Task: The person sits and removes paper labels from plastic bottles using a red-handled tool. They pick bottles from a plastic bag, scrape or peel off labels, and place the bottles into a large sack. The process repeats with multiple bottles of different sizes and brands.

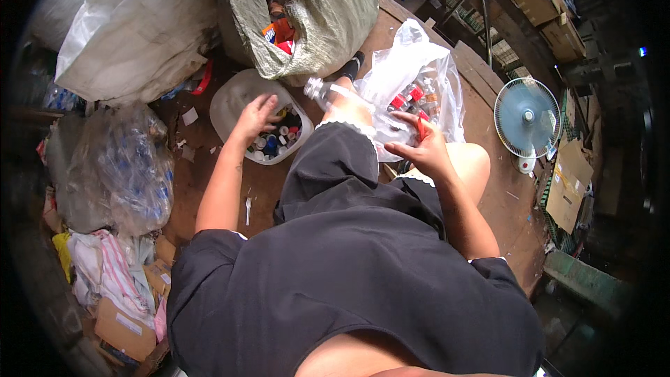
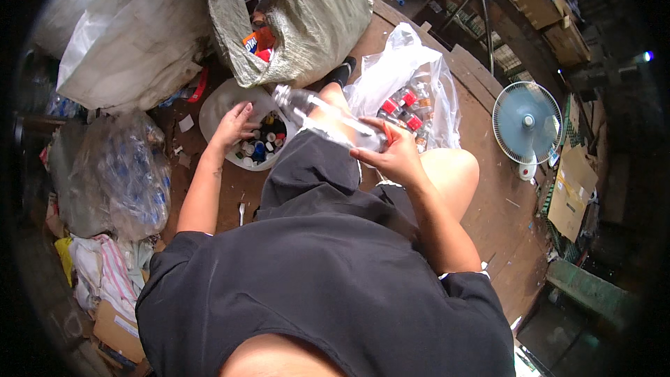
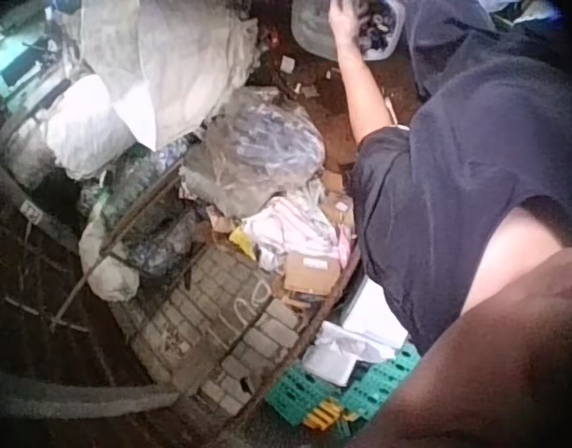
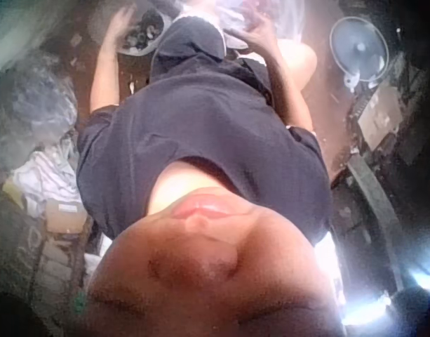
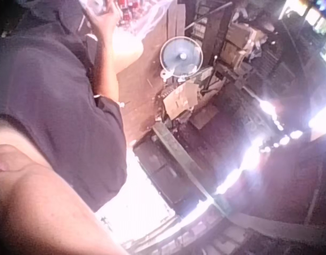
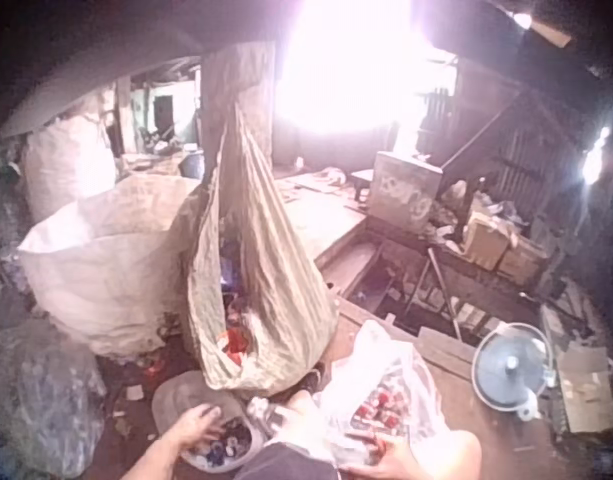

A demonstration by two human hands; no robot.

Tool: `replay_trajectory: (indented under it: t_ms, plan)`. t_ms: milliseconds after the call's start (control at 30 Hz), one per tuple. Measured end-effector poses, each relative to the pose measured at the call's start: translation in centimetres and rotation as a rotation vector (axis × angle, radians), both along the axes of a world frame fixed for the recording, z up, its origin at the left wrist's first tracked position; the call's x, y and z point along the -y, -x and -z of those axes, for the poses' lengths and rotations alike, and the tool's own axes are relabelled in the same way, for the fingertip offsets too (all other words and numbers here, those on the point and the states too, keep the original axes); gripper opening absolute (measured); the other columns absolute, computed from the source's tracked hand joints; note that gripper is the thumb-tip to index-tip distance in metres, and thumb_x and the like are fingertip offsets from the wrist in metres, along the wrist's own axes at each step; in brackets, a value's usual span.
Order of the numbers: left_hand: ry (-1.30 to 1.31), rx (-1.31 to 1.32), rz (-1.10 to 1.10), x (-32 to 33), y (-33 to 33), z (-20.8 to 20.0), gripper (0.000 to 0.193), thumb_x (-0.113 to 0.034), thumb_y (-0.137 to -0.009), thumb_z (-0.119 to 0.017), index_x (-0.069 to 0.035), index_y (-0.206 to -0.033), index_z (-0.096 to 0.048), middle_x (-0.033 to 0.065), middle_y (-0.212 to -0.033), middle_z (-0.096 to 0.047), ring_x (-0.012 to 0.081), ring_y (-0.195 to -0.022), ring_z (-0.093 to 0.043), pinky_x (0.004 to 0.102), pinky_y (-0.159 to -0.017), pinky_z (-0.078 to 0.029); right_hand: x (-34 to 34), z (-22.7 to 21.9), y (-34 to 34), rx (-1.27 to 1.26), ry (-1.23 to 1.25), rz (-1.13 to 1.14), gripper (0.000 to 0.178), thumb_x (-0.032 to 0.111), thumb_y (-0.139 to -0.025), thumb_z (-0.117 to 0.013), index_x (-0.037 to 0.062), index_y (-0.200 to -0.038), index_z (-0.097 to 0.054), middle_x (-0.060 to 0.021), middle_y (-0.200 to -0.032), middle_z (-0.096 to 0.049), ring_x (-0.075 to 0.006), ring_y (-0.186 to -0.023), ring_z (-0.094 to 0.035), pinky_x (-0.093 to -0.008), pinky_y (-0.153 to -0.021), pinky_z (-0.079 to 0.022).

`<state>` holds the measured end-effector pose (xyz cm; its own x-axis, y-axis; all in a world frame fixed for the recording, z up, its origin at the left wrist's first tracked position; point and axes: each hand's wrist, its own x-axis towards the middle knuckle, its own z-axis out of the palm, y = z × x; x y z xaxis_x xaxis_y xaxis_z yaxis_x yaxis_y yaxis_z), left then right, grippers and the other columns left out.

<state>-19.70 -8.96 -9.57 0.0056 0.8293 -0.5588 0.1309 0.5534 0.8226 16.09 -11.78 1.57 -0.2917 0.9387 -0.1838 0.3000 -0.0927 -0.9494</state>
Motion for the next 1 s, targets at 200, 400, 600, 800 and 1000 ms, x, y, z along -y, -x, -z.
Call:
replay_trajectory:
  t_ms: [200,400,600,800,1000]
  plan:
    - [-0.244,0.332,0.443,0.3,-3.2,-9.8,0.033,-0.019,-0.079,-0.068,-0.005,-0.108,-0.061,0.0044,-0.106,-0.059,0.0092,-0.084,-0.057,0.0242,-0.067,-0.051,-1.1,-0.3,1.8,0.014,0.220,-0.225,0.064,0.019,-0.065,-0.078,0.0035,-0.121,-0.051,-0.0074,-0.098,-0.060,-0.0105,-0.084,-0.056,-0.0241,-0.069,-0.049]
    - [-0.594,0.439,-0.189,-6.7,10.9,-18.7,0.034,-0.035,-0.088,-0.053,-0.005,-0.104,-0.056,0.0042,-0.092,-0.061,0.0180,-0.081,-0.061,0.0286,-0.068,-0.053,-2.6,1.5,0.7,-0.027,0.237,-0.048,0.038,0.019,-0.074,-0.070,0.0024,-0.105,-0.056,-0.0002,-0.079,-0.053,-0.0070,-0.066,-0.051,-0.0214,-0.058,-0.042]
    - [-0.793,-0.059,-0.562,-13.4,16.3,-21.3,0.075,-0.056,-0.076,-0.061,-0.001,-0.122,-0.039,0.0109,-0.112,-0.053,0.0270,-0.099,-0.055,0.0368,-0.084,-0.043,-7.5,5.0,4.7,-0.128,0.083,0.100,0.030,0.019,-0.091,-0.049,0.0023,-0.115,-0.054,-0.0027,-0.090,-0.061,-0.0090,-0.073,-0.052,-0.0239,-0.064,-0.045]
    - [-0.454,-0.935,-0.210,-13.2,5.9,-3.7,0.081,-0.064,-0.069,-0.060,0.007,-0.107,-0.052,0.0284,-0.100,-0.058,0.0366,-0.095,-0.058,0.0405,-0.082,-0.045,-17.1,4.4,16.2,0.516,-0.141,0.178,0.064,0.064,-0.068,-0.059,0.0012,-0.081,-0.061,-0.0212,-0.083,-0.063,-0.0347,-0.084,-0.061,-0.0410,-0.073,-0.046]
    - [-0.438,-0.628,-0.175,-9.7,1.9,-4.9,0.039,-0.036,-0.080,-0.059,0.002,-0.076,-0.063,0.0220,-0.068,-0.059,0.0283,-0.065,-0.062,0.0376,-0.064,-0.046,-20.1,9.7,16.8,0.514,-0.049,0.167,0.022,0.024,-0.070,-0.058,0.0050,-0.078,-0.066,-0.0206,-0.082,-0.064,-0.0345,-0.083,-0.062,-0.0414,-0.075,-0.048]
